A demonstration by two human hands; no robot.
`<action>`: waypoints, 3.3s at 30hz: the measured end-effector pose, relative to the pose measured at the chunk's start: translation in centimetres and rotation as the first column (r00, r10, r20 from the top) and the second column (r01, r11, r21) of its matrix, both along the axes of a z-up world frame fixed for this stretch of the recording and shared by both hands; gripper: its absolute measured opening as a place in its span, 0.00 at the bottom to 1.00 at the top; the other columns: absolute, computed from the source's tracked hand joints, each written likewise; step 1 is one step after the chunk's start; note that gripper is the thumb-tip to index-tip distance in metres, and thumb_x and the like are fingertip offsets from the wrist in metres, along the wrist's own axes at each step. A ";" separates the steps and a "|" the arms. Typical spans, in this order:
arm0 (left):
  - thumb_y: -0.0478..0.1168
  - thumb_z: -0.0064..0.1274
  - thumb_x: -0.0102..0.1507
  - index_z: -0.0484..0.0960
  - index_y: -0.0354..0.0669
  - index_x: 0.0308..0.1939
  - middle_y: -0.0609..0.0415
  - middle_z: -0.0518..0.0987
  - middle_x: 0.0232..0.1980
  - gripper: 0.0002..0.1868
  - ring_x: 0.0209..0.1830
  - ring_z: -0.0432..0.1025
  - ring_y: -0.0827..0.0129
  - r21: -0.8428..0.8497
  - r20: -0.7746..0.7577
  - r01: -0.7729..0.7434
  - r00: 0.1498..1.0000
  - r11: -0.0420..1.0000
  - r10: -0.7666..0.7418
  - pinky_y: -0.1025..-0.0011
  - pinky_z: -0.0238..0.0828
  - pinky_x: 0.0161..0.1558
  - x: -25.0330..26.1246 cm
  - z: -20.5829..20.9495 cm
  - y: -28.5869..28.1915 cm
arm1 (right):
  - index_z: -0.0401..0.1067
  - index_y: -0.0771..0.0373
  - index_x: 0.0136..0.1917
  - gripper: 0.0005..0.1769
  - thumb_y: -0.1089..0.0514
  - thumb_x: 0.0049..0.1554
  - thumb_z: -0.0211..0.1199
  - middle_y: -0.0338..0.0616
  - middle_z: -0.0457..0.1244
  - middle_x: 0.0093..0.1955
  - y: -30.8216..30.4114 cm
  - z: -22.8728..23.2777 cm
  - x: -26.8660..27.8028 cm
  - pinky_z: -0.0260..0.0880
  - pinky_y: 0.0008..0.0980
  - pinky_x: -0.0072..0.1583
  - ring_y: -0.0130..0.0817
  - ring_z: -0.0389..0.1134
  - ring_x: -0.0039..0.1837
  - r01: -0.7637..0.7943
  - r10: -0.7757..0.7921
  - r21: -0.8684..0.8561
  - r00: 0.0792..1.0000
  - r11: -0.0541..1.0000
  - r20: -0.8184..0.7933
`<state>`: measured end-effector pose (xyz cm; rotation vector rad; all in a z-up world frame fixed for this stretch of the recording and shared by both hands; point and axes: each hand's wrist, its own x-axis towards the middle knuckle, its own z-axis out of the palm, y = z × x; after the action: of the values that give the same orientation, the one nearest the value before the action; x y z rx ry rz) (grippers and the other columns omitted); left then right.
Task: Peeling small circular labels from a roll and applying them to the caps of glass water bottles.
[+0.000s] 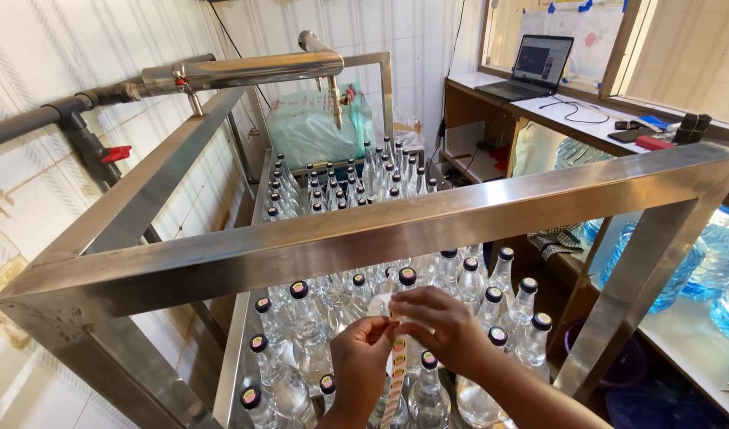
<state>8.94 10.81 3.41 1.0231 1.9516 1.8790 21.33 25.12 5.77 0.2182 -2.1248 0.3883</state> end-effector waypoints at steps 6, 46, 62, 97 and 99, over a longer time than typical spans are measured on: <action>0.29 0.68 0.60 0.93 0.40 0.52 0.50 0.93 0.44 0.16 0.40 0.88 0.68 0.160 -0.407 0.114 0.913 0.980 -0.040 0.74 0.92 0.43 0.0 -0.3 -0.1 | 0.86 0.59 0.60 0.21 0.49 0.56 0.79 0.45 0.79 0.56 0.0 0.5 0.5 0.87 0.35 0.59 0.37 0.83 0.55 0.038 0.022 -0.282 0.978 0.959 0.206; 0.40 0.68 0.64 0.96 0.39 0.47 0.55 0.96 0.38 0.11 0.32 0.89 0.73 0.019 -0.095 -0.047 0.994 0.999 0.048 0.76 0.92 0.33 0.5 0.1 -0.4 | 0.66 0.57 0.44 0.14 0.52 0.64 0.69 0.37 0.62 0.35 12.1 0.0 -5.6 0.72 0.28 0.47 0.28 0.61 0.34 0.306 -0.128 -0.455 0.915 0.836 0.382; 0.41 0.69 0.63 0.97 0.37 0.48 0.52 0.97 0.41 0.13 0.36 0.88 0.71 0.001 0.075 -0.001 0.997 1.000 0.001 0.73 0.93 0.39 0.7 0.1 0.6 | 0.61 0.58 0.67 0.32 0.41 0.62 0.73 0.41 0.63 0.54 12.2 -1.4 -5.4 0.72 0.29 0.56 0.33 0.63 0.48 0.472 -0.372 -0.212 0.846 0.856 0.382; 0.36 0.70 0.62 0.96 0.37 0.50 0.54 0.87 0.40 0.13 0.37 0.86 0.70 0.081 -0.045 0.004 0.999 0.997 0.000 0.77 0.96 0.39 3.7 -1.2 2.4 | 0.90 0.58 0.50 0.12 0.49 0.58 0.78 0.38 0.80 0.48 17.6 -1.3 0.6 0.81 0.37 0.53 0.34 0.81 0.52 0.465 -0.422 -0.493 0.883 0.735 0.205; 0.37 0.70 0.62 0.96 0.38 0.50 0.54 0.90 0.42 0.13 0.40 0.88 0.69 0.033 -0.016 -0.035 0.999 0.999 0.035 0.76 0.97 0.43 3.6 -1.3 2.6 | 0.90 0.52 0.54 0.15 0.46 0.57 0.78 0.39 0.80 0.54 16.9 -0.8 0.9 0.84 0.43 0.55 0.38 0.82 0.54 0.565 -0.477 -0.274 0.816 0.779 0.326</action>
<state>12.57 13.41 2.10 1.0237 1.9661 1.9336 22.21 42.00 5.01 -0.6648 -2.1876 0.4732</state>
